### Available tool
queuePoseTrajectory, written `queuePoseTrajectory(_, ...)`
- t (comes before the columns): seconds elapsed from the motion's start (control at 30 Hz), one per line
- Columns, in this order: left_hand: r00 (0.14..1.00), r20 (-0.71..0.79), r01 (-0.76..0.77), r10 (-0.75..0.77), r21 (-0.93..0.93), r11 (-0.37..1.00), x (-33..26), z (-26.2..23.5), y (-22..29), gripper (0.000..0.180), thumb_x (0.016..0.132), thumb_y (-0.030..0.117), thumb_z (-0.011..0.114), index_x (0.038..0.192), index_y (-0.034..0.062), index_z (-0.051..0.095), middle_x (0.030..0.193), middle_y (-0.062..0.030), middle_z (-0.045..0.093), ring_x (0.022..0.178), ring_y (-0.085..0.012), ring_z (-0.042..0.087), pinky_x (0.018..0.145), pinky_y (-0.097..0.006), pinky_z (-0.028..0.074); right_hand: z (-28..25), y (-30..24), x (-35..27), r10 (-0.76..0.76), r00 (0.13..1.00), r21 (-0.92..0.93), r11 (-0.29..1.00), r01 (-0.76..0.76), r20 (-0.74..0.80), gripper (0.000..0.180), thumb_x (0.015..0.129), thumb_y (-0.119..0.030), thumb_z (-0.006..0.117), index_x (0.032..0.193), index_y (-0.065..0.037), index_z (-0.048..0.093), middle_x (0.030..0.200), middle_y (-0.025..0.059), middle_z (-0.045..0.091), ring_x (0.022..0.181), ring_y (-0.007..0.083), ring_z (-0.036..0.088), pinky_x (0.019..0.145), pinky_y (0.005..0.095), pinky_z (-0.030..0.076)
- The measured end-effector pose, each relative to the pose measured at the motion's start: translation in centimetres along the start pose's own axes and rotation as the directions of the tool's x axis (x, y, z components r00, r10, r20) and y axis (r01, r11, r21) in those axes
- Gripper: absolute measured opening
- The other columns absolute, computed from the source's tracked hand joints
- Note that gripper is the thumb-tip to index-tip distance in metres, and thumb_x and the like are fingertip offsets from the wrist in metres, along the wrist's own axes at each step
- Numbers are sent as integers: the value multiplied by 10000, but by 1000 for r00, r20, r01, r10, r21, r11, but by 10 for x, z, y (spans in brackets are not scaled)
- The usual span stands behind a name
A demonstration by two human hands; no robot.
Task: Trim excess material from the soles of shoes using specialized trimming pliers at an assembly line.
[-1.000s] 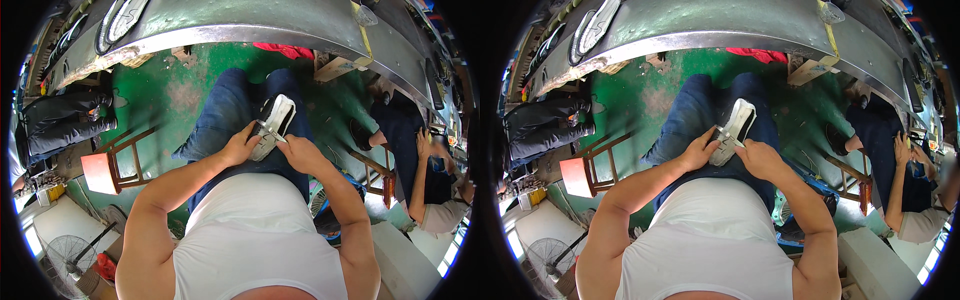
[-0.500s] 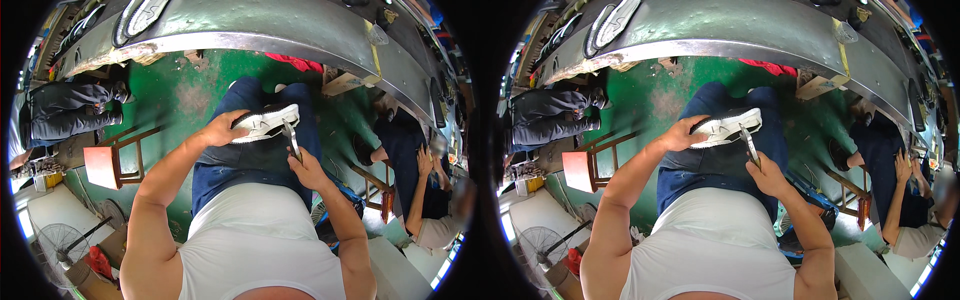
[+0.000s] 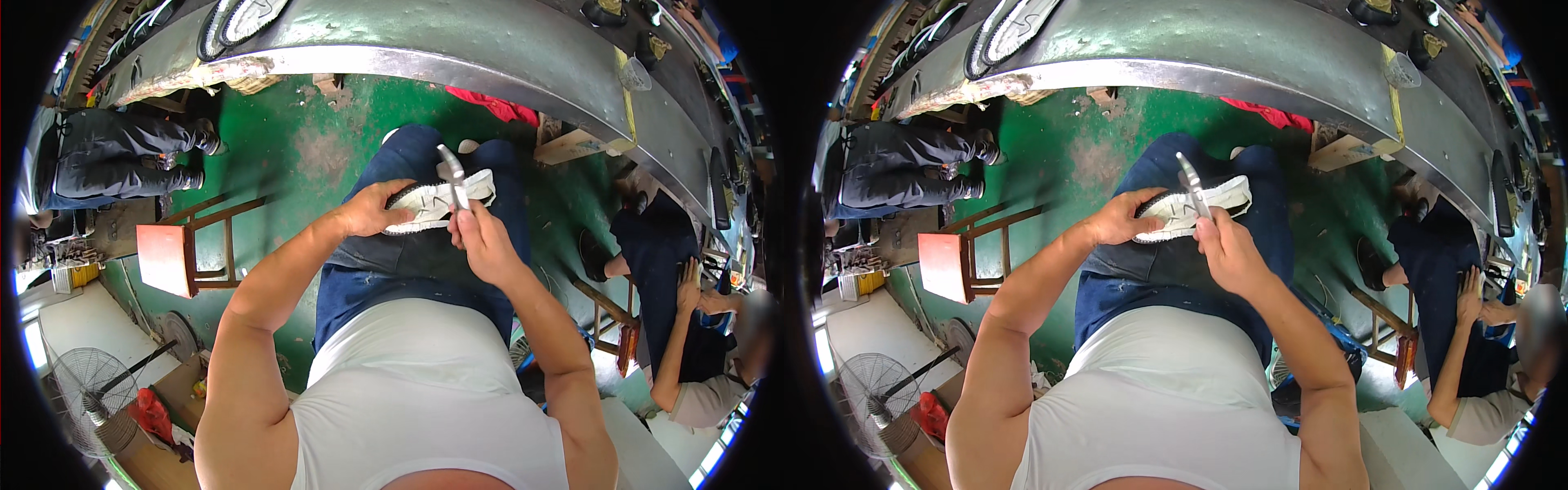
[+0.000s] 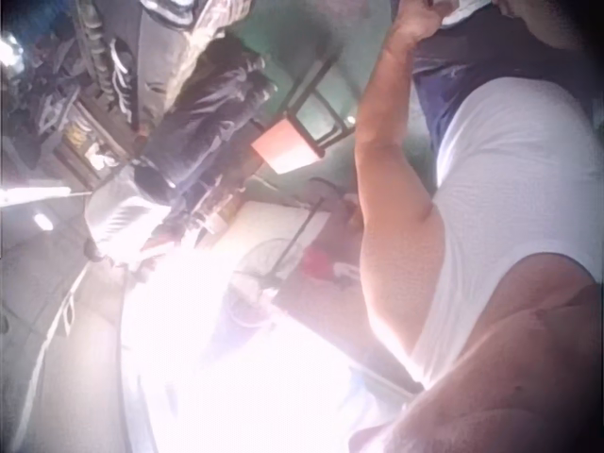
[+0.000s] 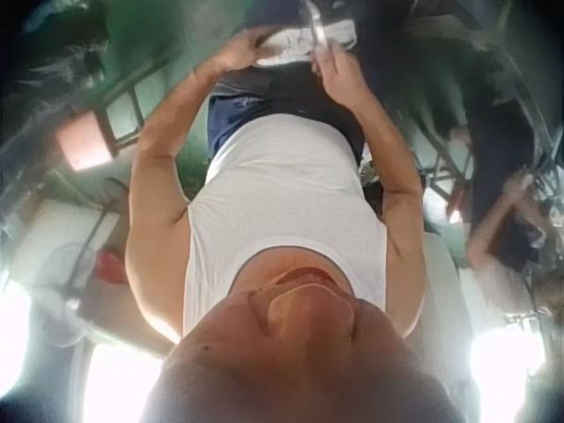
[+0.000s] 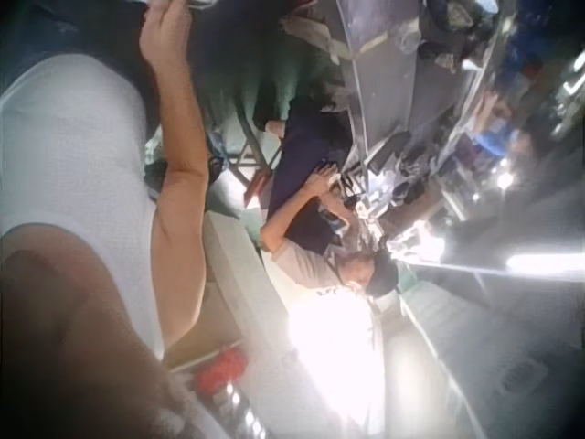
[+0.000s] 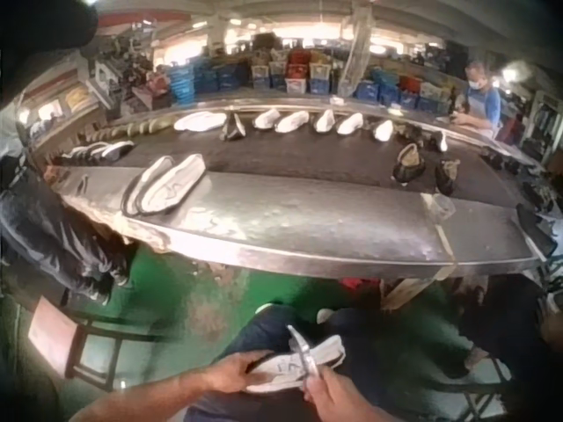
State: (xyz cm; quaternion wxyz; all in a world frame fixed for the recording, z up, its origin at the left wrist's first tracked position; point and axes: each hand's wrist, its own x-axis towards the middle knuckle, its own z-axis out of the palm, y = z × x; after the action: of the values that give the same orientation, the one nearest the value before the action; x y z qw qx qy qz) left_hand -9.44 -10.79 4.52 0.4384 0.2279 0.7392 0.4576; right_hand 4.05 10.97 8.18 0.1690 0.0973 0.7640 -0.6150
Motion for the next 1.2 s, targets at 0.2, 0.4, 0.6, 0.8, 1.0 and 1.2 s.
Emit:
queuePoseTrajectory(0.2,999,-6,38,-38,62,997,3,-3,-1,639,874,124,750,1436,3,472,1270,-119,641,1137,-180,595,1025,-319,458,-5,8,7,283,950,90,951,-296,133,407,1061,-348,409,1040,32,555,754,128,611,647,221,616,647,370,515)
queuePoseTrajectory(0.4,1000,19,-14,11,196,980,-7,-3,24,837,791,201,822,1486,26,389,1320,-180,610,1214,-274,592,1062,-349,439,-1,35,3,313,946,405,857,-319,82,282,1034,-287,518,1058,-7,550,772,52,585,610,140,555,590,297,486)
queuePoseTrajectory(0.6,964,-138,-111,227,566,817,-26,18,85,745,780,174,814,1386,40,401,1197,-248,651,1095,-376,661,939,-416,514,-42,45,-63,243,965,656,745,-122,-96,425,993,-179,594,1366,-16,473,902,47,600,795,141,578,747,288,490)
queuePoseTrajectory(0.8,813,-323,-544,485,-123,830,42,39,119,458,876,59,756,1243,15,486,1060,-95,664,965,-133,631,833,-288,527,-48,79,-102,262,940,494,860,-125,-219,435,979,-156,584,1375,-10,477,958,63,645,830,149,602,774,286,489)
queuePoseTrajectory(1.0,994,-60,-51,87,453,890,54,83,29,876,757,353,818,1455,-29,451,1324,-287,557,1210,-317,585,997,-378,485,-44,52,-107,299,922,-9,951,-310,-247,228,943,-202,601,1089,-28,625,825,101,678,728,155,633,680,303,495)
queuePoseTrajectory(1.2,983,-180,-2,46,236,972,29,88,36,426,945,280,611,1265,-2,635,996,-237,695,928,-381,684,846,-428,544,-49,29,-99,196,980,-202,959,-200,-40,205,930,-215,617,990,-19,601,794,108,655,709,165,607,650,330,507)
